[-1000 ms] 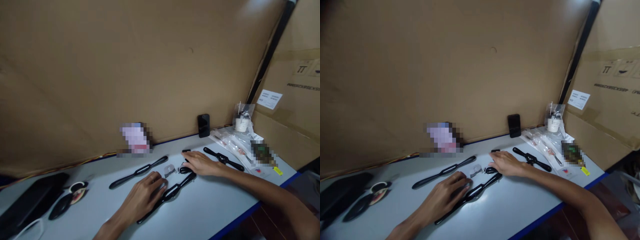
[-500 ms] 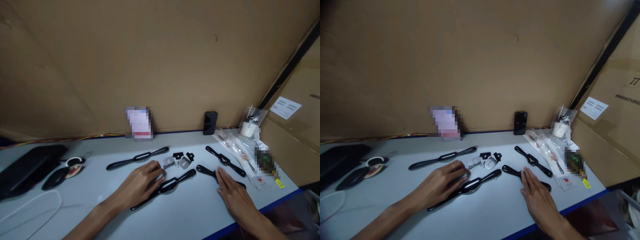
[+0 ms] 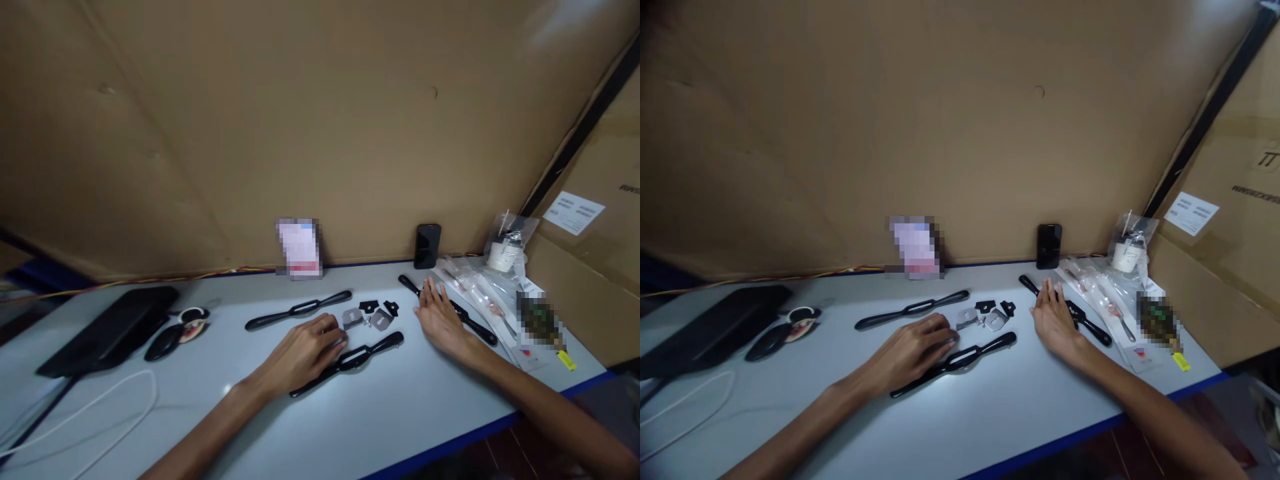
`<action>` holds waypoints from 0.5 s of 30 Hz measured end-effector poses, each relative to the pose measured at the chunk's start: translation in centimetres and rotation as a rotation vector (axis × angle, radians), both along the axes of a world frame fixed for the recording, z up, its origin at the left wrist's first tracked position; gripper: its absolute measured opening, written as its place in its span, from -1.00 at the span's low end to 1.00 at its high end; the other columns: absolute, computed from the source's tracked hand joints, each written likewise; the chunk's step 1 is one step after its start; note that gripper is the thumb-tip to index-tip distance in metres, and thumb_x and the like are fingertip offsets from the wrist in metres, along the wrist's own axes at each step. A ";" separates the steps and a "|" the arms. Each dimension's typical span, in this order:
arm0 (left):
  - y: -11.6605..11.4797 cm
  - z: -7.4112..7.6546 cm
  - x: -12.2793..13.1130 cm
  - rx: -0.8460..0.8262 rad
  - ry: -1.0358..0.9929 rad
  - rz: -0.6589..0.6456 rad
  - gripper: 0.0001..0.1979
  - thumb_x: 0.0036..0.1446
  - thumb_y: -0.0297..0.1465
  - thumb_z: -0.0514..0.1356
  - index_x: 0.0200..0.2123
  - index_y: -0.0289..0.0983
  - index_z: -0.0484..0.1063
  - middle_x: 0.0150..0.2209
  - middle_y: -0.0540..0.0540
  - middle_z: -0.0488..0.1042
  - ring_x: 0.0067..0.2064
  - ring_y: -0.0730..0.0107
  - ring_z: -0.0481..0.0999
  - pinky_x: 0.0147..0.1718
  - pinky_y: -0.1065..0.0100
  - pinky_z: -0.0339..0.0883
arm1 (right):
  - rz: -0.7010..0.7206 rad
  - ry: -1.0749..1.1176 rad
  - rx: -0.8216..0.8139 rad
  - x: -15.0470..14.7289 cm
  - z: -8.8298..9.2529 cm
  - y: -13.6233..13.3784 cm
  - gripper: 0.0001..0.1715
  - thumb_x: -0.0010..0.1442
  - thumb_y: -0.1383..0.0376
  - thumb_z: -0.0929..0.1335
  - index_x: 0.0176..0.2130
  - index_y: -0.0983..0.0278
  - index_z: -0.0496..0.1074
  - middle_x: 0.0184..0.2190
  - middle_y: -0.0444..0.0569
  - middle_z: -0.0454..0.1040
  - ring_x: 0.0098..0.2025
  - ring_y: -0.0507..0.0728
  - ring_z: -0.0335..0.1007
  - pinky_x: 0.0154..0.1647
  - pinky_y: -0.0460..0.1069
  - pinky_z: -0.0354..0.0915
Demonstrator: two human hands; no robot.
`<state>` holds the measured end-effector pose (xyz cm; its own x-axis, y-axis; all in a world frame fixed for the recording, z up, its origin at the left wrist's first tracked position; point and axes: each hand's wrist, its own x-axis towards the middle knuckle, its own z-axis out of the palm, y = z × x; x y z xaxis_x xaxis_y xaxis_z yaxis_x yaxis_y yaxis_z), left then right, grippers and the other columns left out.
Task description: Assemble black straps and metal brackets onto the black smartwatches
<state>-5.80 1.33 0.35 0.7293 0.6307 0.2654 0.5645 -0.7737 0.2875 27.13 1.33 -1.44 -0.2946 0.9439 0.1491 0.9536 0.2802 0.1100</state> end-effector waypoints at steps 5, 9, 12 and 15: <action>0.0 0.1 -0.1 0.031 -0.008 0.022 -0.62 0.48 -0.28 -0.04 -0.20 -0.23 0.55 -0.23 -0.11 0.46 -0.29 0.31 0.50 -0.29 0.30 0.34 | -0.013 0.020 -0.017 -1.8 3.3 0.2 -0.44 0.44 0.29 0.22 0.25 0.64 0.35 0.37 0.56 0.12 0.45 0.55 -0.05 0.40 0.44 -0.07; 0.3 0.1 -0.6 0.084 -0.058 0.050 -0.62 0.48 -0.26 -0.03 -0.20 -0.23 0.55 -0.28 -0.10 0.47 -0.30 0.31 0.50 -0.31 0.32 0.32 | 0.280 0.165 -0.099 -5.3 5.4 -0.4 -0.65 0.40 0.36 0.28 0.09 0.31 0.53 0.16 0.23 0.45 0.21 0.33 0.32 0.21 0.19 0.28; 0.4 0.4 -1.0 0.103 -0.022 0.048 -0.60 0.49 -0.28 -0.05 -0.22 -0.25 0.55 -0.32 -0.10 0.47 -0.31 0.31 0.50 -0.33 0.32 0.29 | 0.392 0.178 -0.161 -7.4 5.5 -0.2 -0.70 0.36 0.40 0.31 0.02 0.28 0.56 -0.03 0.13 0.52 0.07 0.27 0.38 0.11 0.13 0.34; 0.3 0.9 -1.0 0.087 0.075 0.020 -0.58 0.48 -0.24 -0.06 -0.31 -0.25 0.49 -0.36 -0.10 0.45 -0.35 0.30 0.48 -0.36 0.31 0.24 | 0.351 0.211 -0.118 -7.1 4.5 0.4 -0.66 0.36 0.36 0.35 0.11 0.29 0.52 -0.02 0.16 0.50 0.09 0.30 0.35 0.09 0.17 0.34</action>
<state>-6.85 1.59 1.25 0.7366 0.6222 0.2652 0.5974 -0.7824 0.1761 19.99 1.72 3.10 -0.5757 0.8061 0.1372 0.7963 0.5908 -0.1296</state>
